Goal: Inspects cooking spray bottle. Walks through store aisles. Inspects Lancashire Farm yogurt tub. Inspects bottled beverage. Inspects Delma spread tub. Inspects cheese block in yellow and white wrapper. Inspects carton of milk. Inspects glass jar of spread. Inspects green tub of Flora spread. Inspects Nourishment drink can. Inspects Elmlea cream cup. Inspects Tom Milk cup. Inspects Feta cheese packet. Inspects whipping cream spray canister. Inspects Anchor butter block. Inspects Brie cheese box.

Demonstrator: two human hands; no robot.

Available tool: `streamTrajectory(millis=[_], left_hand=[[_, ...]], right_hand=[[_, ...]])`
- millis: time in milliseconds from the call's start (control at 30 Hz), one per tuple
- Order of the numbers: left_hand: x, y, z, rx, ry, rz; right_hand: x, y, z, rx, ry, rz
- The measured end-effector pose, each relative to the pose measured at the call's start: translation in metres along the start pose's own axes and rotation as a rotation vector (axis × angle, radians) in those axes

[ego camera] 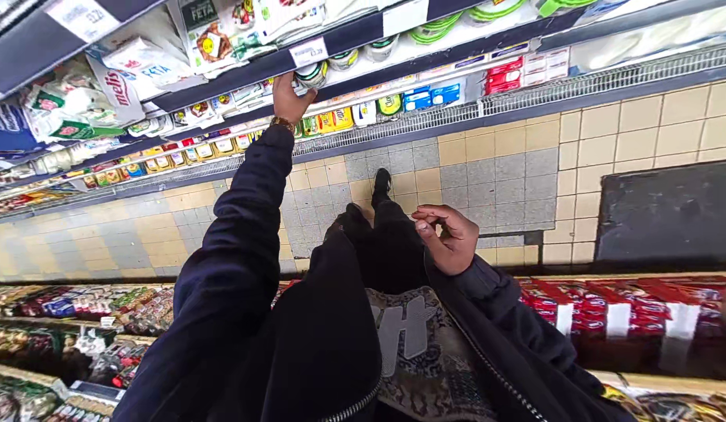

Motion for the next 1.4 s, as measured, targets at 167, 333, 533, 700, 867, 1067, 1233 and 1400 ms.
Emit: streamTrajectory(millis=[167, 333, 533, 700, 867, 1067, 1233, 1400], left_hand=[[-0.027, -0.012, 0.003, -0.071, 0.073, 0.012], [-0.032, -0.011, -0.005, -0.190, 0.089, -0.015], [-0.028, -0.008, -0.005, -0.213, 0.058, -0.059], [-0.008, -0.008, -0.010, -0.176, 0.028, -0.007], [0.040, 0.007, -0.027, 0.143, -0.033, 0.081], [0.127, 0.047, -0.076, 0.392, -0.016, 0.284], [0.206, 0.082, -0.110, 0.649, -0.051, 0.426], [0.275, 0.103, -0.112, 0.731, -0.026, 0.475]], right_hand=[[-0.015, 0.011, -0.009, -0.005, -0.031, -0.004], [-0.027, 0.017, -0.013, -0.011, -0.034, -0.009], [-0.037, 0.020, -0.014, -0.004, -0.009, 0.014], [-0.040, 0.020, -0.013, 0.012, -0.001, 0.045], [-0.045, 0.001, -0.008, 0.083, 0.015, 0.194], [-0.048, -0.037, 0.016, 0.147, 0.033, 0.345], [-0.028, -0.077, 0.035, 0.050, 0.010, 0.462], [0.018, -0.114, 0.053, -0.019, -0.026, 0.512]])
Point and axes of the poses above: each hand's wrist, its own x-axis away from the middle knuckle, its own y-axis out of the back of the hand, z = x × y, the point moved 6 cm from there along -x, towards the middle knuckle, and after that the axes turned 1 degree about z, right-handed, at the moved point
